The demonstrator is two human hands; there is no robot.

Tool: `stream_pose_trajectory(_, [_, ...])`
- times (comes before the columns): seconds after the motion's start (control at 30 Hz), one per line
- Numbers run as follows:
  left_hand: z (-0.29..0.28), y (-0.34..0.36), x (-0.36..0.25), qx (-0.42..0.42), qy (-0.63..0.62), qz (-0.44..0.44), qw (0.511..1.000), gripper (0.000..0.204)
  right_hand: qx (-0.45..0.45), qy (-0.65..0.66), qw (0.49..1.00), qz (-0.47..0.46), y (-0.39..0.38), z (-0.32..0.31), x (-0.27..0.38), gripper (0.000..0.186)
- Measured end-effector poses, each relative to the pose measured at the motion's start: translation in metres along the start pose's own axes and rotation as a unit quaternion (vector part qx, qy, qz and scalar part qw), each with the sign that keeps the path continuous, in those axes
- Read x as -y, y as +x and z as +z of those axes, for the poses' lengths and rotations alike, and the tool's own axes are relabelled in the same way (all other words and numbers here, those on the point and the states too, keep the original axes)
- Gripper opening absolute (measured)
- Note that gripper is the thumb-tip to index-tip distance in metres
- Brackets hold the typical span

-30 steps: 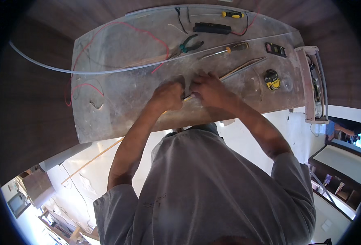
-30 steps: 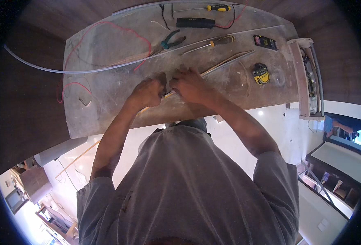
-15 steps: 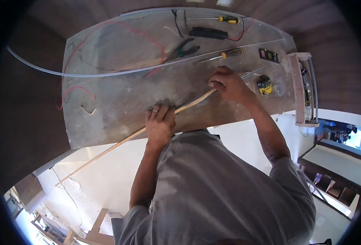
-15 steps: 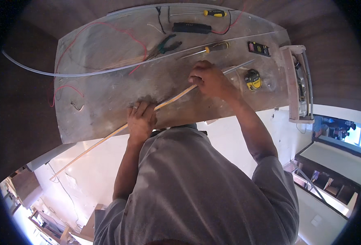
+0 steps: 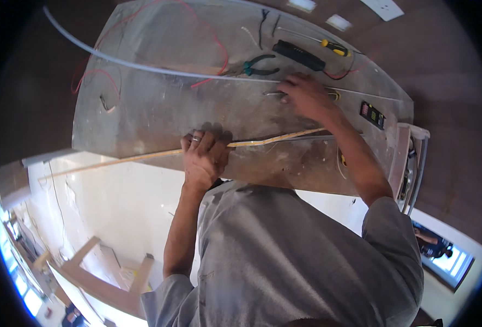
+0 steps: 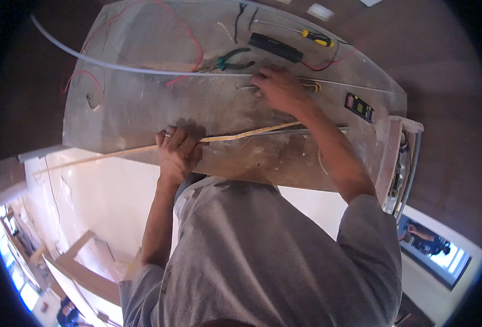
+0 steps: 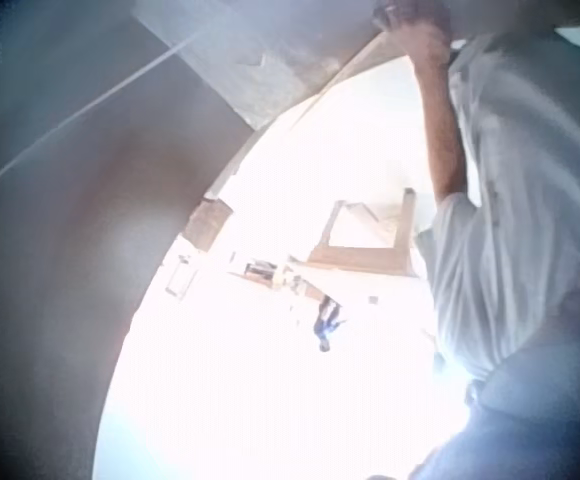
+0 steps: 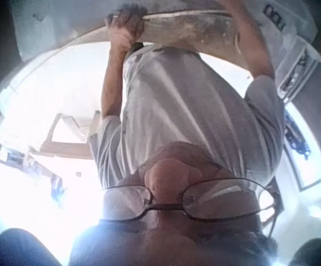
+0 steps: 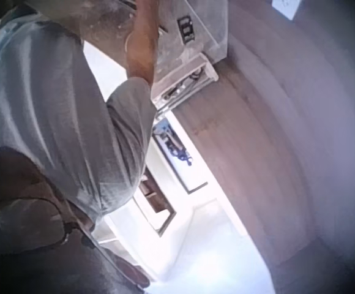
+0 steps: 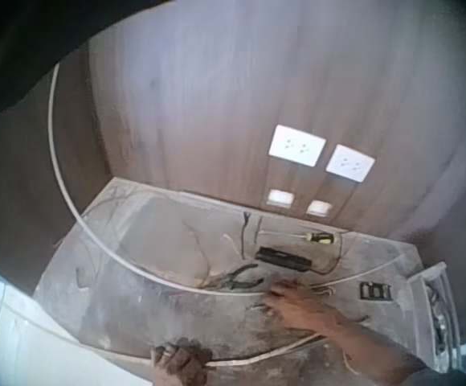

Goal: The person prepares and applies an LED strip to the edge of a wooden surface, using their hands to press it down and align it along the length of the board.

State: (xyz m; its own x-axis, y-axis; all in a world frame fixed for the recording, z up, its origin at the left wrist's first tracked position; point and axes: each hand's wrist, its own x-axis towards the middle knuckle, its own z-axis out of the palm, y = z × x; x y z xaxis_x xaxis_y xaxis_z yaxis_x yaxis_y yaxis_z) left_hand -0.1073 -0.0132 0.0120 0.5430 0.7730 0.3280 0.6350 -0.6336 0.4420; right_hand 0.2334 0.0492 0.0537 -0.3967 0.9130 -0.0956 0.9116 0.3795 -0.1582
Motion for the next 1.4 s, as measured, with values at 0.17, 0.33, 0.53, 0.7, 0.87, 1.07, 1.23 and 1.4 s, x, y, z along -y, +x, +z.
stream_pose_trajectory(0.17, [0.003, -0.003, -0.009, -0.026, -0.049, -0.093, 0.994, 0.046, -0.024, -0.037, 0.998, -0.054, -0.01, -0.002, -0.003, 0.027])
stream_pose_trajectory(0.33, [0.002, -0.013, 0.0, -0.025, -0.083, -0.08, 0.993, 0.041, -0.019, 0.032, 0.991, -0.126, -0.016, -0.015, 0.024, 0.028])
stream_pose_trajectory(0.53, [0.002, -0.007, 0.001, -0.033, -0.117, -0.082, 0.989, 0.038, 0.139, 0.168, 0.965, -0.145, -0.012, -0.023, 0.07, 0.043])
stream_pose_trajectory(0.7, [0.002, -0.007, 0.0, -0.033, -0.106, -0.099, 0.989, 0.041, 0.114, 0.252, 0.954, -0.114, -0.011, 0.007, 0.078, 0.035])
stream_pose_trajectory(0.87, [0.001, -0.01, 0.002, -0.023, -0.099, -0.072, 0.992, 0.04, 0.045, 0.083, 0.991, -0.094, 0.006, 0.015, 0.07, 0.036])
stream_pose_trajectory(1.07, [0.003, -0.009, 0.0, -0.026, -0.092, -0.084, 0.992, 0.037, -0.081, 0.062, 0.985, -0.141, 0.0, 0.008, 0.075, 0.035])
stream_pose_trajectory(1.23, [0.007, -0.011, 0.003, -0.051, -0.084, -0.066, 0.993, 0.03, -0.049, 0.194, 0.974, -0.107, -0.031, 0.032, 0.101, 0.032])
stream_pose_trajectory(1.4, [0.002, -0.005, 0.001, -0.042, -0.091, -0.058, 0.993, 0.032, -0.013, 0.268, 0.962, -0.045, -0.033, 0.027, 0.111, 0.021])
